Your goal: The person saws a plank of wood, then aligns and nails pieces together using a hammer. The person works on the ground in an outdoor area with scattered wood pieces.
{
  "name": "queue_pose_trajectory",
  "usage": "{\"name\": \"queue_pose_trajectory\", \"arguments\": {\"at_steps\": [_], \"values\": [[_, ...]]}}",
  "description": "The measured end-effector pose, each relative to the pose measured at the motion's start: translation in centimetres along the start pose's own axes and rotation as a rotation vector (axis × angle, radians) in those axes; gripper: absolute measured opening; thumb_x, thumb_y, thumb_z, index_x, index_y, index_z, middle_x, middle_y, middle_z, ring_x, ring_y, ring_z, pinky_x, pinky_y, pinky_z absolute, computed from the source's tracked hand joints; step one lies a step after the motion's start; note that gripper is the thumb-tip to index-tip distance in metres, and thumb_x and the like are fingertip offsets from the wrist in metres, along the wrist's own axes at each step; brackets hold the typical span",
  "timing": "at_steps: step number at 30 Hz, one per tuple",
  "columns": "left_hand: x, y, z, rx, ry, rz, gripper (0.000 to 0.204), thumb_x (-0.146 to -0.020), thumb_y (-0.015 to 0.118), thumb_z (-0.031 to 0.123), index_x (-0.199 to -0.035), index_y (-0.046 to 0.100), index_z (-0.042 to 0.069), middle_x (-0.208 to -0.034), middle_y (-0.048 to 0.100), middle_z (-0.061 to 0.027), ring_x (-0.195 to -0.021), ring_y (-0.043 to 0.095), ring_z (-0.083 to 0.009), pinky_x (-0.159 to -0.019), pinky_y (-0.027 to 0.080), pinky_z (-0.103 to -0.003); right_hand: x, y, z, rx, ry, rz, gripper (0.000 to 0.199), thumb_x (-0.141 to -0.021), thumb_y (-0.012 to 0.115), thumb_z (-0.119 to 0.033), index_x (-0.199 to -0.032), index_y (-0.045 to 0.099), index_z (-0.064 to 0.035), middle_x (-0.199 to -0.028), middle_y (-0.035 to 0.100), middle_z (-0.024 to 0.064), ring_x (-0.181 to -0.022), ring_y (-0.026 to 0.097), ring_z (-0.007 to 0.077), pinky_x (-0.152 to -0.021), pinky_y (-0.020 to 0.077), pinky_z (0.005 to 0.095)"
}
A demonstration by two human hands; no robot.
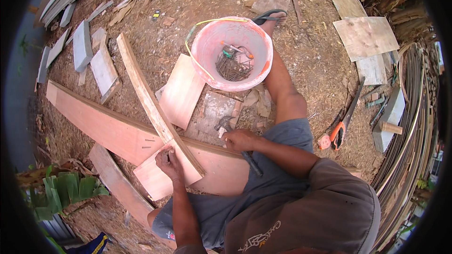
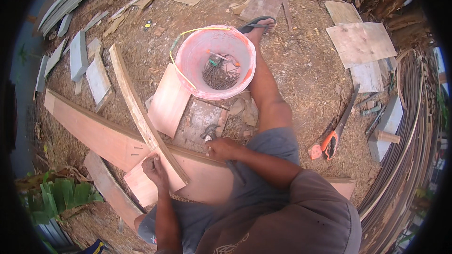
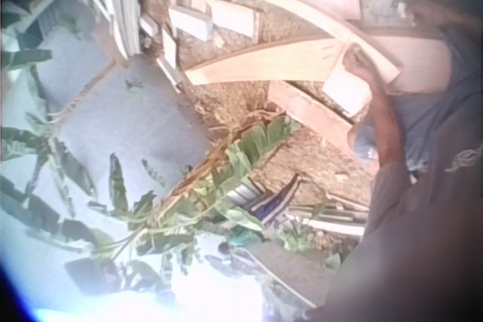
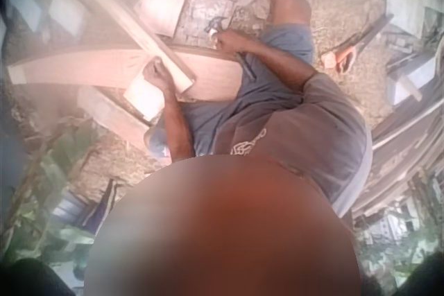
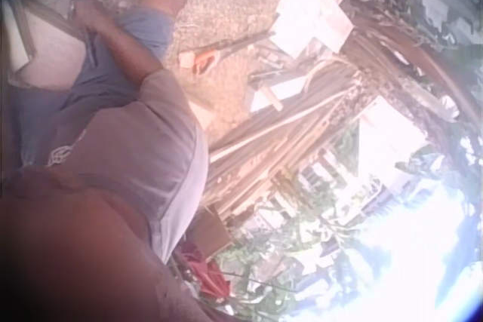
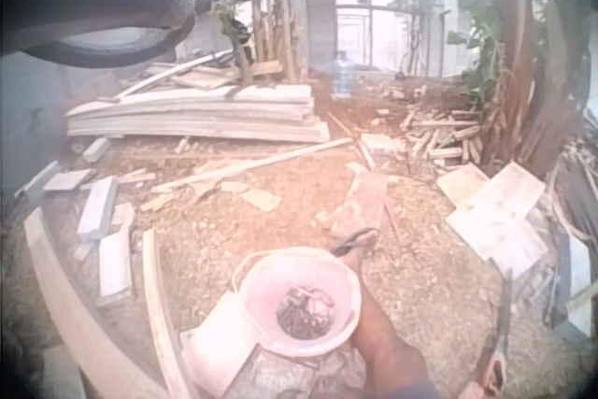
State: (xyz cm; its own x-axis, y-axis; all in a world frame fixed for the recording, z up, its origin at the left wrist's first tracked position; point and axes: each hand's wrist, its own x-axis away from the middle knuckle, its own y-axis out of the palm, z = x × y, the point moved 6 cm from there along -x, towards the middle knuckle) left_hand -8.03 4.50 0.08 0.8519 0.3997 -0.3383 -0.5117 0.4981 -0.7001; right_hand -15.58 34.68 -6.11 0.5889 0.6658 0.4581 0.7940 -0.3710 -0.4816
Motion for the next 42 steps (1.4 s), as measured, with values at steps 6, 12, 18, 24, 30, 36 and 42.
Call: {"name": "queue_pose_trajectory", "arguments": {"at_steps": [6,12,18,24,30,36,42], "values": [[-0.1,0.0,0.1,0.030,0.028,0.024,0.008,-0.094,0.069,0.010,-0.095,0.075,0.005,-0.098,0.071,-0.0104,-0.096,0.062,-0.0296,-0.088,0.048,-0.042,0.3,0.6,-0.8,0.005,-0.062,-0.028,0.037,-0.094,0.057,-0.029,-0.123,0.066,-0.0078,-0.107,0.072,0.0220,-0.103,0.069,0.0406,-0.088,0.0540,0.0511],[-0.1,-0.1,0.2,0.011,0.016,0.004,0.015,-0.095,0.068,0.013,-0.094,0.075,0.000,-0.098,0.071,-0.0163,-0.098,0.060,-0.0308,-0.091,0.047,-0.042,0.2,0.6,-0.8,0.014,-0.017,-0.046,0.040,-0.093,0.060,-0.031,-0.124,0.065,-0.0064,-0.108,0.071,0.0225,-0.105,0.069,0.0411,-0.088,0.0538,0.0509],[-0.1,-0.1,0.2,-0.013,0.041,0.032,0.007,-0.093,0.071,0.010,-0.096,0.076,0.006,-0.099,0.071,-0.0103,-0.095,0.063,-0.0296,-0.087,0.049,-0.042,0.2,0.6,-0.8,-0.010,-0.024,-0.059,0.042,-0.093,0.060,-0.030,-0.127,0.066,-0.0071,-0.116,0.072,0.0227,-0.110,0.068,0.0415,-0.094,0.0534,0.0508],[0.0,-0.1,0.1,-0.067,0.058,0.015,0.008,-0.092,0.071,0.010,-0.097,0.076,0.006,-0.101,0.071,-0.0092,-0.098,0.063,-0.0292,-0.090,0.048,-0.042,0.0,0.9,-0.5,-0.003,-0.026,-0.030,0.042,-0.091,0.061,-0.029,-0.127,0.067,-0.0081,-0.116,0.072,0.0226,-0.110,0.069,0.0411,-0.094,0.0535,0.0504],[-0.1,-0.1,0.3,-0.027,0.017,0.011,0.008,-0.093,0.071,0.010,-0.097,0.076,0.006,-0.102,0.072,-0.0091,-0.099,0.063,-0.0291,-0.091,0.048,-0.042,-0.2,1.2,0.1,-0.011,-0.031,-0.034,0.042,-0.090,0.059,-0.027,-0.128,0.067,-0.0099,-0.115,0.072,0.0235,-0.109,0.069,0.0416,-0.092,0.0540,0.0508],[-0.2,-0.2,0.4,-0.001,0.016,0.018,0.008,-0.094,0.071,0.010,-0.096,0.077,0.005,-0.102,0.072,-0.0099,-0.098,0.063,-0.0294,-0.089,0.049,-0.042,-0.5,1.6,0.6,0.020,-0.058,-0.024,0.041,-0.095,0.065,-0.036,-0.125,0.065,-0.0074,-0.103,0.073,0.0197,-0.099,0.071,0.0382,-0.084,0.0543,0.0489],[-0.2,-0.2,0.5,-0.025,0.013,0.013,0.009,-0.094,0.071,0.012,-0.096,0.077,0.005,-0.101,0.072,-0.0109,-0.099,0.063,-0.0298,-0.089,0.049,-0.042,-0.7,2.0,1.0,0.029,-0.018,-0.044,0.042,-0.095,0.066,-0.037,-0.125,0.066,-0.0082,-0.100,0.073,0.0193,-0.097,0.071,0.0375,-0.084,0.0549,0.0480]]}}
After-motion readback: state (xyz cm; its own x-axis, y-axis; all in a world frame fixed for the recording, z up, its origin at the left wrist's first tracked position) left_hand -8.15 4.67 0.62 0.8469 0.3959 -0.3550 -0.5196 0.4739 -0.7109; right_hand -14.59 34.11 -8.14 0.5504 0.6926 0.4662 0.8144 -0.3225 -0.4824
